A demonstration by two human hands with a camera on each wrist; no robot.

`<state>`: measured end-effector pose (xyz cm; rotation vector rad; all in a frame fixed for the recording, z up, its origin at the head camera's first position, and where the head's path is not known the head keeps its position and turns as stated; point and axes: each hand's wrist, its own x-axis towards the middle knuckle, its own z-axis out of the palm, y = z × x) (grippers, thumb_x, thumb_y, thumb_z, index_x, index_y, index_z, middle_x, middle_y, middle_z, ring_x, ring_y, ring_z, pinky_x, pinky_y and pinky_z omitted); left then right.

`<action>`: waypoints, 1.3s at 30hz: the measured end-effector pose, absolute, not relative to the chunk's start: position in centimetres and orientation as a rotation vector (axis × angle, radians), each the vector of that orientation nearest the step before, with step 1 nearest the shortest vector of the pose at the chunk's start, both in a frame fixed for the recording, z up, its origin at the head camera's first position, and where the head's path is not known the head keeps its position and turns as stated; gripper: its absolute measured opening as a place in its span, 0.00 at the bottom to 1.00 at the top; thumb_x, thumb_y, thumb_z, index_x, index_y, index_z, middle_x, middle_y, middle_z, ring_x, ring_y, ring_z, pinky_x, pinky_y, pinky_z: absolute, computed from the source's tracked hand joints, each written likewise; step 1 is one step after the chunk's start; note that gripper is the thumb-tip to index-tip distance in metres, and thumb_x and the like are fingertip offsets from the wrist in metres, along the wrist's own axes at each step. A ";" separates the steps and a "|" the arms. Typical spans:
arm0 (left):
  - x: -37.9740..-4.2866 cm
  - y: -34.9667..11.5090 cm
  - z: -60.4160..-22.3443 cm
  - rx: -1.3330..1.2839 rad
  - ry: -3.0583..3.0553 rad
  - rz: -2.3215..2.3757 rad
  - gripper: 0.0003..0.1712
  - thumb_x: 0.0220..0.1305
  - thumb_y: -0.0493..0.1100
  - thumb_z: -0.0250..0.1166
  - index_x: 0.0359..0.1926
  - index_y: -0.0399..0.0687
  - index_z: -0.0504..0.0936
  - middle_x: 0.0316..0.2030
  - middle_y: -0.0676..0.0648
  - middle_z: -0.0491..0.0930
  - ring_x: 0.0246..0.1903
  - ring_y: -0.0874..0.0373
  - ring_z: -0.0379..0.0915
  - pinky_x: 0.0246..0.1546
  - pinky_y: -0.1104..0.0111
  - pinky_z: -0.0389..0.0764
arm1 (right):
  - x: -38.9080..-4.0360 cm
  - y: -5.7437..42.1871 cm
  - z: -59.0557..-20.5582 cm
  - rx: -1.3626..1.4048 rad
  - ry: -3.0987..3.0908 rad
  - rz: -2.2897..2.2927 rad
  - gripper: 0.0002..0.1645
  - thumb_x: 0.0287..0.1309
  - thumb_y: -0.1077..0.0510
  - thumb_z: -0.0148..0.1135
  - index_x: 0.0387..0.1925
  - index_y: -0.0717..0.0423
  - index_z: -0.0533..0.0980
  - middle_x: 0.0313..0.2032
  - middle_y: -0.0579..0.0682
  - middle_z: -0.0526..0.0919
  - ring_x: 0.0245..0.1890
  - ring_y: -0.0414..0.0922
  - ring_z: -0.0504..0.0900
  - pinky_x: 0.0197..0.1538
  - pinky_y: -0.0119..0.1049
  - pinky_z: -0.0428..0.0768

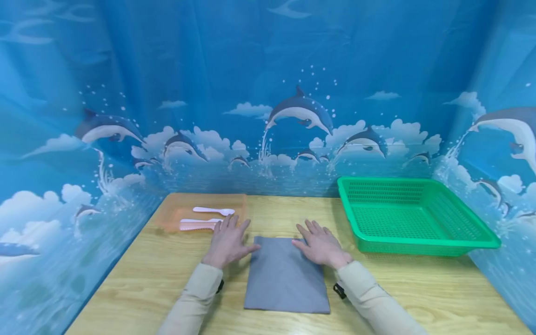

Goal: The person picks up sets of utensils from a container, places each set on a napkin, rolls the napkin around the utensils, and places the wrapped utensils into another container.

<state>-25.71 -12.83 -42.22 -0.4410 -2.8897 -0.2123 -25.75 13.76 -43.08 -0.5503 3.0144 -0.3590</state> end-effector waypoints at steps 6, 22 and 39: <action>-25.5 -12.5 -42.8 -0.619 -2.788 -0.248 0.27 0.47 0.56 0.69 0.47 0.48 0.79 0.40 0.45 0.75 0.42 0.49 0.69 0.42 0.56 0.70 | -25.7 13.5 -43.5 -0.698 2.927 -0.343 0.33 0.56 0.40 0.56 0.58 0.53 0.70 0.58 0.59 0.68 0.58 0.56 0.65 0.56 0.51 0.65; -24.4 -10.5 -43.9 -0.958 -3.081 -0.373 0.29 0.32 0.59 0.75 0.37 0.50 0.80 0.29 0.54 0.73 0.30 0.61 0.68 0.32 0.68 0.72 | -25.5 14.1 -44.0 -0.703 2.908 -0.340 0.27 0.53 0.43 0.61 0.51 0.52 0.75 0.51 0.54 0.74 0.50 0.52 0.73 0.49 0.49 0.72; -24.3 -9.4 -43.6 -0.976 -3.154 -0.289 0.34 0.36 0.49 0.76 0.50 0.55 0.78 0.53 0.51 0.71 0.51 0.53 0.66 0.51 0.62 0.69 | -24.5 17.1 -43.8 -0.632 2.867 -0.391 0.36 0.30 0.47 0.76 0.47 0.47 0.73 0.35 0.47 0.70 0.35 0.45 0.71 0.37 0.42 0.72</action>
